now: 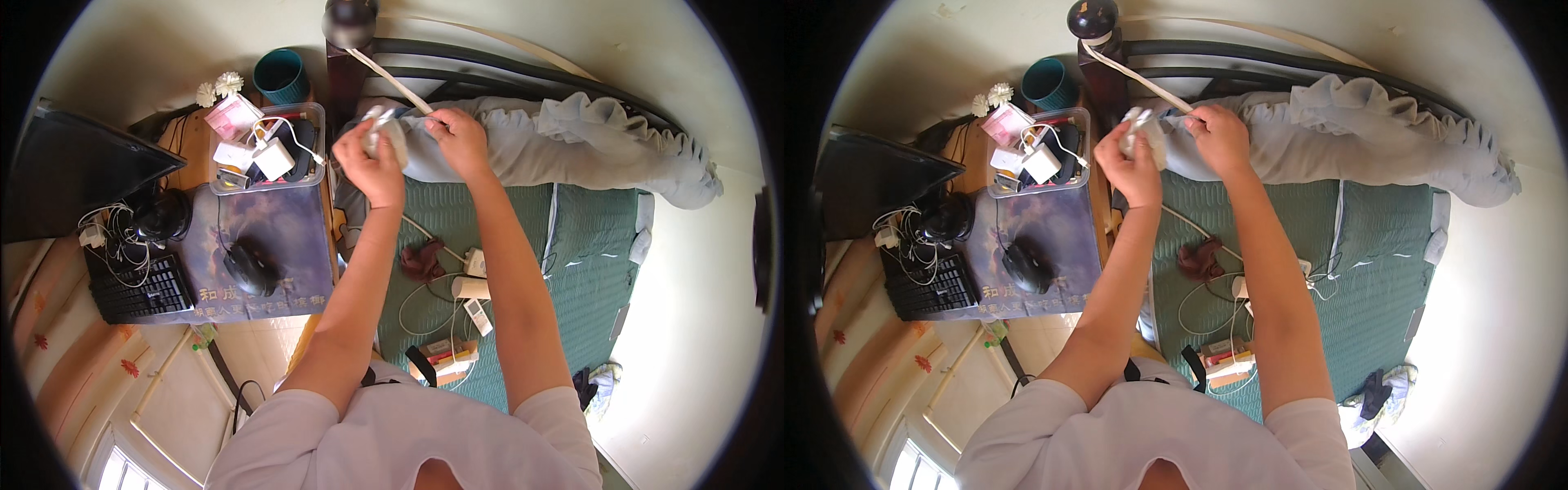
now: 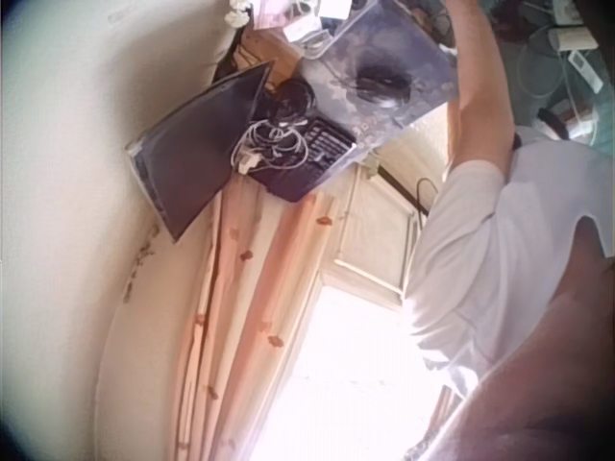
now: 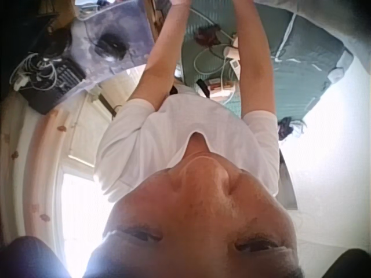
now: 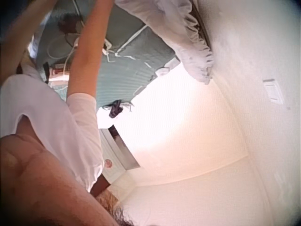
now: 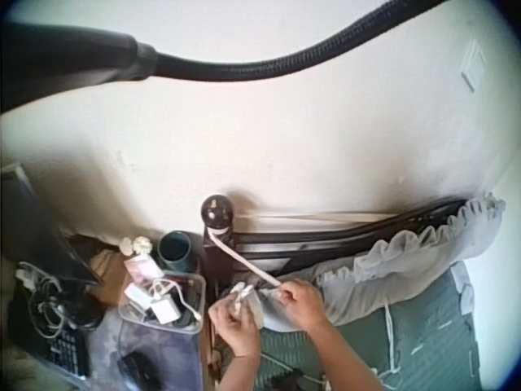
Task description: The person wipes a large grey decorative pillow using a small white cloth, then cleans the edges of a brown cloth bag and its surrounding surface near the wall.
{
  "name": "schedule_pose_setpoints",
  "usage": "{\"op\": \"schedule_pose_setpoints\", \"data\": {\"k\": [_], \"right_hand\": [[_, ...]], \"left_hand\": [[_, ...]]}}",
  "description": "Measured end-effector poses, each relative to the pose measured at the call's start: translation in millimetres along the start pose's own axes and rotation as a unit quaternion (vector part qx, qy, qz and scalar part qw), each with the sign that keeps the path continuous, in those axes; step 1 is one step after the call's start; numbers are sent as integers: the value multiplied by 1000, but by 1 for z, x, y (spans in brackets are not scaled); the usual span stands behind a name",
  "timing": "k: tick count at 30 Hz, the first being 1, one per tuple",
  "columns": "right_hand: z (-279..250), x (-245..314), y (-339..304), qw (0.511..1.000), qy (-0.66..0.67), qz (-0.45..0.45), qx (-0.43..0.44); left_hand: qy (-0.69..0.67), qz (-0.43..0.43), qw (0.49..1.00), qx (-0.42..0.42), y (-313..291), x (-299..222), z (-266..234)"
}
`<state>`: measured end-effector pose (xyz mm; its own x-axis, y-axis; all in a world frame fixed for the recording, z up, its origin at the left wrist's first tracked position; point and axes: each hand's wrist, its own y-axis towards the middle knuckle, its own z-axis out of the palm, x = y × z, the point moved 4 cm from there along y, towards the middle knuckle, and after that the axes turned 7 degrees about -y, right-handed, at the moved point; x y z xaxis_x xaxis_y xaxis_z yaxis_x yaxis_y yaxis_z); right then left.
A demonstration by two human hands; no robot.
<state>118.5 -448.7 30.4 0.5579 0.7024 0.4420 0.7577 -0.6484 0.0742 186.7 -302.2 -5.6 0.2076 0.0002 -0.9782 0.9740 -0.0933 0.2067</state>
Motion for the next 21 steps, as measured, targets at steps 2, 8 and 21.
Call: {"op": "schedule_pose_setpoints", "data": {"k": [2, 8, 21], "right_hand": [[0, -10, -3, 999, 46, 17, 14], [2, -21, -11, 977, 209, 25, 27], [13, -43, -28, 934, 347, 78, -28]], "left_hand": [[-46, -21, 988, 149, -10, -24, 18], [34, 62, 952, 297, -21, -5, 41], [-94, 0, 986, 137, -40, 31, 46]]}}
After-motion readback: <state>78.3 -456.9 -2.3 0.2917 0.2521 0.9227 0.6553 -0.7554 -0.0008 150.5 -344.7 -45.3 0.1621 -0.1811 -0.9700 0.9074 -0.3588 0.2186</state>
